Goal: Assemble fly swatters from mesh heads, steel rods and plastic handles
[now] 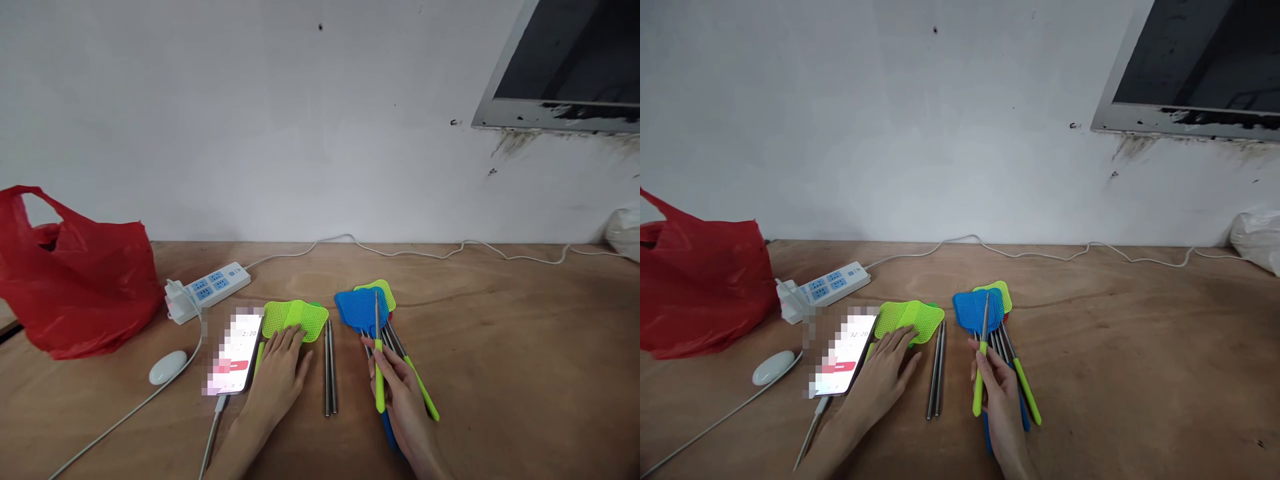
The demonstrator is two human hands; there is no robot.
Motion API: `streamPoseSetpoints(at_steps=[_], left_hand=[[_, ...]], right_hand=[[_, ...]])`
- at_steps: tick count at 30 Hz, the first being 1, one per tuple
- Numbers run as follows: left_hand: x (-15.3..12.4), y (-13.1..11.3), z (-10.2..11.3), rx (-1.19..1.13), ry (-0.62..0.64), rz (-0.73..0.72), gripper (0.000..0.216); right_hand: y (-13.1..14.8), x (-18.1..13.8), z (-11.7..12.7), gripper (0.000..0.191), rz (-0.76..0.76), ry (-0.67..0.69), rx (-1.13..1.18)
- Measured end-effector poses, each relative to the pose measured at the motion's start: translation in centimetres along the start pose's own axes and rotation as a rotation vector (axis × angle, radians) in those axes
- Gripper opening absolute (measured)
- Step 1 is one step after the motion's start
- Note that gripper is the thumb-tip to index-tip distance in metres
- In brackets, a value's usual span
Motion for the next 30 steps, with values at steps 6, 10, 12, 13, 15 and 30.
streamPoseSetpoints(at_steps=[6, 10, 12, 13, 15, 30], left_hand=[[-0.1, 0.2, -0.3, -0.011, -0.008, 0.030, 0.032], [0.0, 0.8, 0.0, -0.043, -0.035, 0.062, 0.035], [-0.2, 0.9, 0.4, -0.071, -0.059, 0.076, 0.035], [-0.4, 0.9, 0.7, -0.090, -0.071, 0.081, 0.035], [-1.0, 0.6, 1.3, -0.131, -0.089, 0.085, 0.032], [-3.9, -2.8, 0.9, -0.744, 0.018, 0.218, 0.035]], right_hand=[[-0.7, -0.2, -1.0, 0.050, -0.062, 0.075, 0.010], [0.0, 0.0, -1.2, 0.054, 0.019, 0.064, -0.008], [0.4, 0.1, -1.1, 0.048, 0.055, 0.054, 0.015], [0.4, 0.2, -1.0, 0.045, 0.066, 0.047, 0.041], [0.4, 0.5, -0.8, 0.043, 0.081, 0.033, 0.098], [-0.2, 0.1, -1.7, 0.043, 0.103, 0.020, 0.058]])
Point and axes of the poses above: each hand's wrist, its own x-axis towards the middle knuckle, its own z-axis out of the back of the hand, y = z × x, the point moved 9 cm from there along x, towards the middle knuckle, and after that the axes turned 6 degrees about -x, right-handed, at the moved point
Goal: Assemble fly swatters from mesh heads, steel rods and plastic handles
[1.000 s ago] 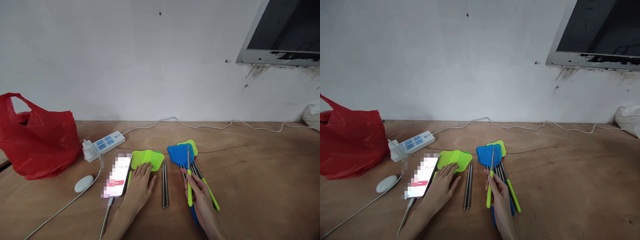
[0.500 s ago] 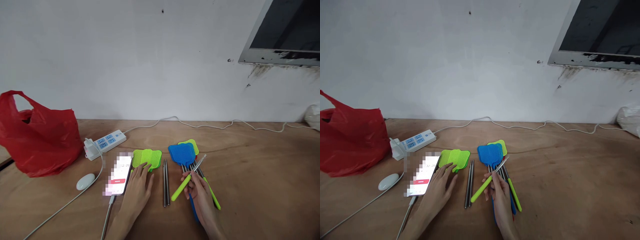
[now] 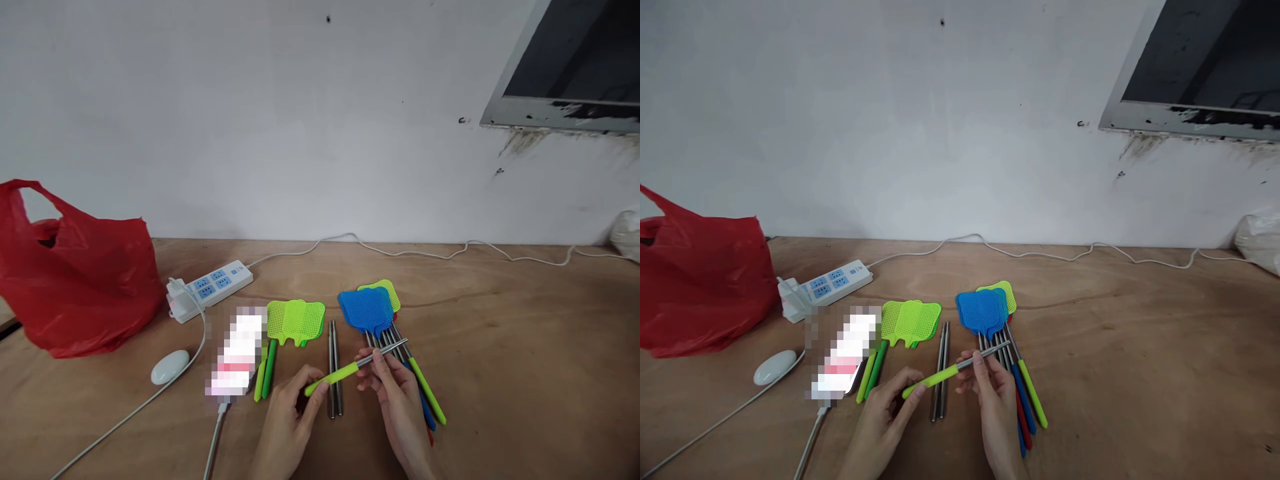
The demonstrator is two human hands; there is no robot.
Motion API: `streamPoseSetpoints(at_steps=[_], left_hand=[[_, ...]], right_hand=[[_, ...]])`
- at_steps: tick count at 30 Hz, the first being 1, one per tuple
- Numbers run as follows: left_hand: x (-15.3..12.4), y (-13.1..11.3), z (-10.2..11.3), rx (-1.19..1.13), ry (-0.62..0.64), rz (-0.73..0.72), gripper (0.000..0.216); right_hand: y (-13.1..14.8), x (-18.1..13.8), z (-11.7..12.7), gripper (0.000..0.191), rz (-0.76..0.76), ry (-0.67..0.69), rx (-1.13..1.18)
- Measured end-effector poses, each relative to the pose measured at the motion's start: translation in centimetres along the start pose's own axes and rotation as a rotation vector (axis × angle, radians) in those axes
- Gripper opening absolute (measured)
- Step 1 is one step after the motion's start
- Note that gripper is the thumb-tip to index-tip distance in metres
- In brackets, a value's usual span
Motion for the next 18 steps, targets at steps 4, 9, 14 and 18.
streamPoseSetpoints(at_steps=[4, 9, 14, 18], left_hand=[[-0.2, -0.1, 0.3, 0.093, -0.018, -0.033, 0.039], [-0.5, -0.9, -0.1, 0.329, -0.022, -0.151, 0.047], [-0.7, -2.1, -0.9, 0.455, 0.074, -0.172, 0.059], [-1.2, -2.3, -0.2, 0.364, 0.101, -0.085, 0.061]], right_hand=[[-0.4, 0.0, 0.7, 0.041, 0.007, -0.032, -0.028], [-0.5, -0.2, 0.5, 0.043, -0.033, -0.047, 0.046], [0.4, -0.3, 0.3, 0.042, -0.018, -0.071, 0.119], [0.3, -0.4, 0.2, 0.039, -0.008, -0.065, 0.167]])
Point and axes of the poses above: each hand's wrist, its own x-axis towards the middle knuckle, its own z-axis out of the back of the hand, y = z × x, the point moved 9 cm from there along x, towards the middle knuckle, and after that the axes turned 6 degrees about -x, right-handed, at the moved point
